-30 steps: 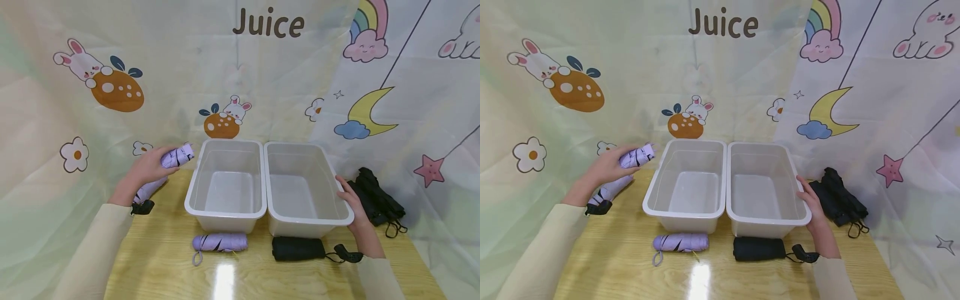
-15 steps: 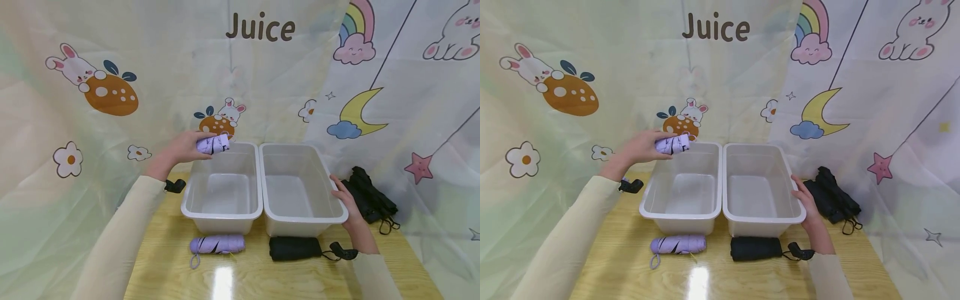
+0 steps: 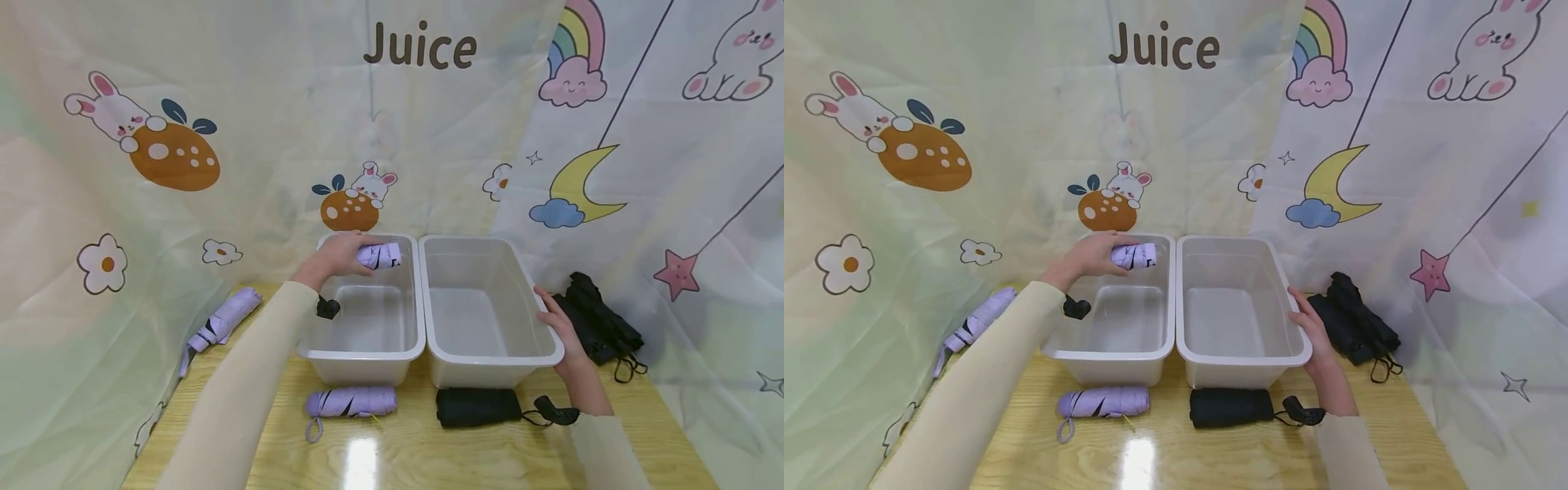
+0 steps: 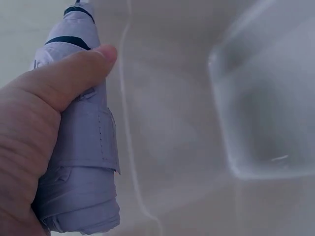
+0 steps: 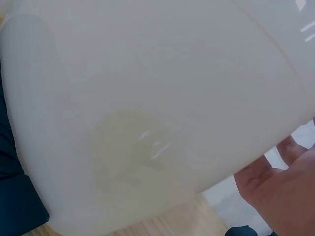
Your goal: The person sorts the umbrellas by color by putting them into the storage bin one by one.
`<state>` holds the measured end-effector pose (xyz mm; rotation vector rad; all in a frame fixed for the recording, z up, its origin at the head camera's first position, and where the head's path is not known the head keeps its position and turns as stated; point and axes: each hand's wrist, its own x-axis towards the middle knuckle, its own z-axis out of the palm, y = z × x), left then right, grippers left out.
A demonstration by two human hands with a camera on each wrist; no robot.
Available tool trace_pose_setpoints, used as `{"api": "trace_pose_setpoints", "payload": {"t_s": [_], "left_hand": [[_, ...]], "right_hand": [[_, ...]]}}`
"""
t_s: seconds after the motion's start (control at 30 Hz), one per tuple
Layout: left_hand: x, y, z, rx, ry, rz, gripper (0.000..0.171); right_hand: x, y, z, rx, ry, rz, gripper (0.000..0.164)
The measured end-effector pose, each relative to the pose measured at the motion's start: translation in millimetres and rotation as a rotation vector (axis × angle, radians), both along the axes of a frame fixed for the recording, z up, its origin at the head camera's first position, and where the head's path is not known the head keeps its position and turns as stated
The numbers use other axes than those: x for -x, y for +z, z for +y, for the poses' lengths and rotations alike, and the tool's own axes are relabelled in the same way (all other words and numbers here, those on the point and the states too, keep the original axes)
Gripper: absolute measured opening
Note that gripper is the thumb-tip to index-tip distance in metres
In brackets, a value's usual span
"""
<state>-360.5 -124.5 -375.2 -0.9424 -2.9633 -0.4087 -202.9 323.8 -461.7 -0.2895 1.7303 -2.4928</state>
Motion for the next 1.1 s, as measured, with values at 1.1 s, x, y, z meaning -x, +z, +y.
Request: {"api": "trace_pose_setpoints", "payload": {"t_s": [1.1], "left_hand": [[38.0, -113.5, 23, 0.037, -0.031, -0.062, 0.072]], "right_hand": [[-1.4, -3.8, 1, -0.011, -0.020, -0.004, 0.051]]}}
